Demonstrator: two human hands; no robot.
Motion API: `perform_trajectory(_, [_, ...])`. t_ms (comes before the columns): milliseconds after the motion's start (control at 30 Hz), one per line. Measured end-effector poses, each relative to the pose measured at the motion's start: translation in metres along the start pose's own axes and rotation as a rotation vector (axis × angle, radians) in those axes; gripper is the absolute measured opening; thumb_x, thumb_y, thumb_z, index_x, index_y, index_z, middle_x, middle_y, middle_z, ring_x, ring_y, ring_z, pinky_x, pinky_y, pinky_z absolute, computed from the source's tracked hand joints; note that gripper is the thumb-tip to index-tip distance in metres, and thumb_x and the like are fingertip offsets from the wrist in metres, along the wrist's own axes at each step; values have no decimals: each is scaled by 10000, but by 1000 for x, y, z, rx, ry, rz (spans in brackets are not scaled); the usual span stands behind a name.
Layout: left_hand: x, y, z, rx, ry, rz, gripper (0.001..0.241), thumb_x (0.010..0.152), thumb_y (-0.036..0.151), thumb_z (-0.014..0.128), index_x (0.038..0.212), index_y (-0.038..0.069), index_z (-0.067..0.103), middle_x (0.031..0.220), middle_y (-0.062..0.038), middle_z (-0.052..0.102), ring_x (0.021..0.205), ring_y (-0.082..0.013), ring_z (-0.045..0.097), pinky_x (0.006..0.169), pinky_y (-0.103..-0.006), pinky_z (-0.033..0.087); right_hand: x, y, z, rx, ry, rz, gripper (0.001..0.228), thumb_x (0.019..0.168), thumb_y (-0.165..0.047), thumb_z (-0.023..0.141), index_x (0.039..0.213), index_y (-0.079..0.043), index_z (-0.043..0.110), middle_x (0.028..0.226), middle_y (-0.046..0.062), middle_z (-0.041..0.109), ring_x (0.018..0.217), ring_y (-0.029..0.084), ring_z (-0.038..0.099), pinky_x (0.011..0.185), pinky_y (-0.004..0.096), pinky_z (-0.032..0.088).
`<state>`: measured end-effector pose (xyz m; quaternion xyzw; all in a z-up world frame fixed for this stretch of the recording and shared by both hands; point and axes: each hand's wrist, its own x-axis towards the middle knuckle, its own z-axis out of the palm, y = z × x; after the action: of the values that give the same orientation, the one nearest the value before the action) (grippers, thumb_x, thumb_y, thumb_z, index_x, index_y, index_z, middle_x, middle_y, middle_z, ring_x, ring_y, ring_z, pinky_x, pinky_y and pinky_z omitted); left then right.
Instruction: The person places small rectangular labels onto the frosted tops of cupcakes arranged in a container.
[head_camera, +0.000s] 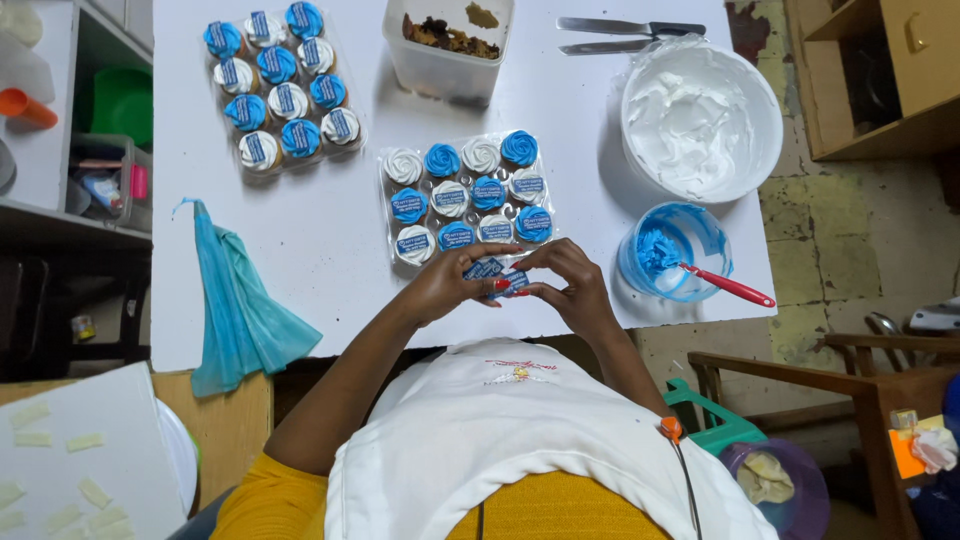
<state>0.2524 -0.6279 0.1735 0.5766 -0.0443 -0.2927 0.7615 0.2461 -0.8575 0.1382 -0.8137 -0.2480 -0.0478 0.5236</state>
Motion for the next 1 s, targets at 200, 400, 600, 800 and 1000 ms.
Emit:
perform_trajectory(200, [3, -23, -7, -13, 198, 16, 364, 906, -96, 678, 1264, -34, 658, 952, -221, 702, 825, -262, 769, 715, -306, 703, 1, 4, 2, -20, -8, 69, 332, 816, -116, 843, 1137, -78, 770, 1035, 128, 693, 1017, 316, 685, 860, 408, 596])
perform_trajectory(400, [5, -54, -14, -54, 261, 20, 371, 886, -74, 722, 1247, -38, 642, 922, -235, 719, 787, -234, 772, 727, -287, 701, 5, 15, 8, -185, -133, -27, 266, 848, -60, 800, 1111, -62, 760, 1018, 142, 682, 984, 321, 699, 831, 421, 602])
perform_trajectory(600, [-8, -103, -28, -331, 428, 17, 361, 1043, 126, 486, 1369, -15, 551, 1066, -306, 713, 904, -290, 773, 817, -339, 662, 27, 49, 4, -141, -31, 95, 271, 845, -63, 807, 1113, -89, 775, 1031, 142, 680, 948, 343, 708, 833, 446, 614])
perform_trajectory(800, [-56, -111, -47, -617, 612, -22, 475, 969, -92, 364, 1431, 0, 425, 1351, -400, 578, 1232, -464, 631, 1074, -576, 490, 89, 135, -11, -182, 199, 298, 249, 872, -1, 827, 1104, -73, 775, 1021, 113, 678, 948, 262, 697, 824, 354, 577])
perform_trajectory(1000, [-87, -106, -55, -611, 782, 33, 443, 917, 54, 580, 1346, -17, 494, 1416, -386, 596, 1325, -495, 590, 1122, -577, 494, 128, 235, -8, -335, 210, 133, 246, 833, -162, 879, 1053, -122, 777, 1016, 66, 707, 825, 205, 687, 695, 353, 543])
